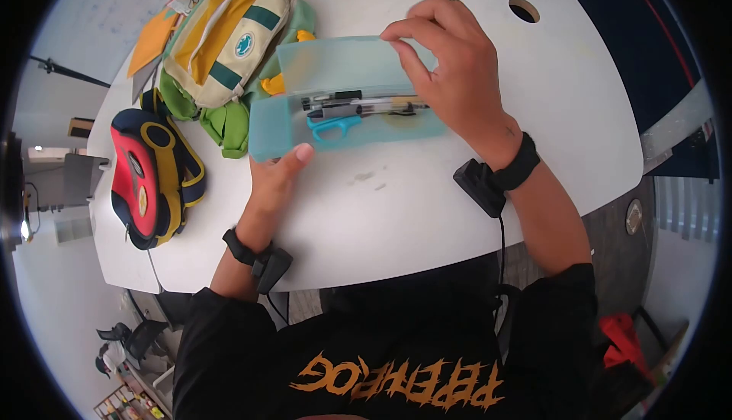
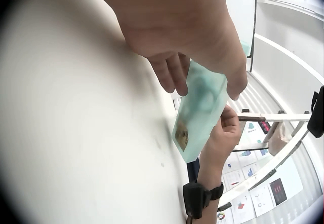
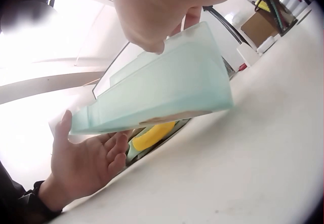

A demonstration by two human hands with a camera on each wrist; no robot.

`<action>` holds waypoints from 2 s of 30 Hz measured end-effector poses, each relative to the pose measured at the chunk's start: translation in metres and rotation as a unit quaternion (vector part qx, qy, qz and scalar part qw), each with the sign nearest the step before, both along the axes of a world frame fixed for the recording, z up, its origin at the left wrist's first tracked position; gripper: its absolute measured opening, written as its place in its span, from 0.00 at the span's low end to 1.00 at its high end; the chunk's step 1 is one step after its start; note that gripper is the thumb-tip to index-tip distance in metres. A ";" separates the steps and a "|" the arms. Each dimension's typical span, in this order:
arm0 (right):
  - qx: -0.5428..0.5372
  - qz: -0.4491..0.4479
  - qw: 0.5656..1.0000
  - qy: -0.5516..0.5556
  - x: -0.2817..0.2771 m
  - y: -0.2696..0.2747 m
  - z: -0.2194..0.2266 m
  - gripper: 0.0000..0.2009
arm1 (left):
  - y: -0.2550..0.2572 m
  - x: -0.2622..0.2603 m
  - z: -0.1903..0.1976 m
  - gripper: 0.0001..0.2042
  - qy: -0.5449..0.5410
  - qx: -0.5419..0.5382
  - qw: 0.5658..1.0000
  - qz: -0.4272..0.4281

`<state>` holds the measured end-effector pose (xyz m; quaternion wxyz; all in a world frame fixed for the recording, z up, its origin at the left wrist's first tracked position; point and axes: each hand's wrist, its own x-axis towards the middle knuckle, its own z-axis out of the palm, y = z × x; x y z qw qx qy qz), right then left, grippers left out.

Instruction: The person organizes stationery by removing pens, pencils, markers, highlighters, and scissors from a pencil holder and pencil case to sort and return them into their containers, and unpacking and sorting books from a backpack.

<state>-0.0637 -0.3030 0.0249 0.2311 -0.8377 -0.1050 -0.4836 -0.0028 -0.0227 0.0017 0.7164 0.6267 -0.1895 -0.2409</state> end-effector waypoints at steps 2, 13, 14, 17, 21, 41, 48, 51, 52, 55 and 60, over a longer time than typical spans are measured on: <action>0.017 -0.057 0.994 0.087 -0.004 -0.003 -0.003 0.10 | 0.000 0.003 0.000 0.47 -0.001 0.007 1.000 0.004; 0.059 0.046 0.975 0.209 -0.007 0.011 -0.015 0.16 | -0.004 0.008 0.000 0.47 -0.115 0.028 0.992 0.043; 0.025 0.062 0.972 0.227 -0.007 0.012 -0.015 0.17 | -0.004 0.010 -0.001 0.48 -0.138 0.022 0.989 0.043; -0.001 0.083 0.960 0.269 -0.009 0.014 -0.013 0.24 | -0.003 0.007 0.010 0.47 -0.089 0.031 0.995 0.045; -0.026 0.094 0.954 0.282 -0.010 0.014 -0.013 0.29 | -0.003 0.009 0.004 0.46 -0.102 0.008 0.994 0.042; -0.011 0.140 0.938 0.317 -0.008 0.016 -0.019 0.17 | -0.002 0.012 -0.010 0.45 -0.183 0.036 0.982 0.036; -0.047 0.145 0.945 0.290 -0.008 0.018 -0.017 0.18 | -0.002 0.010 -0.005 0.44 -0.186 0.047 0.980 0.050; -0.037 0.143 0.957 0.251 -0.006 0.015 -0.015 0.18 | -0.002 0.012 -0.003 0.44 -0.175 0.045 0.981 0.073; -0.031 0.127 0.963 0.234 -0.005 0.014 -0.012 0.18 | -0.002 0.012 -0.002 0.43 -0.204 0.082 0.969 0.113; -0.035 0.109 0.965 0.235 -0.007 0.009 -0.009 0.18 | -0.001 0.012 -0.001 0.43 -0.221 0.113 0.952 0.182; -0.092 0.128 0.948 0.275 -0.007 0.004 -0.019 0.17 | -0.001 0.016 -0.007 0.41 -0.231 0.089 0.935 0.254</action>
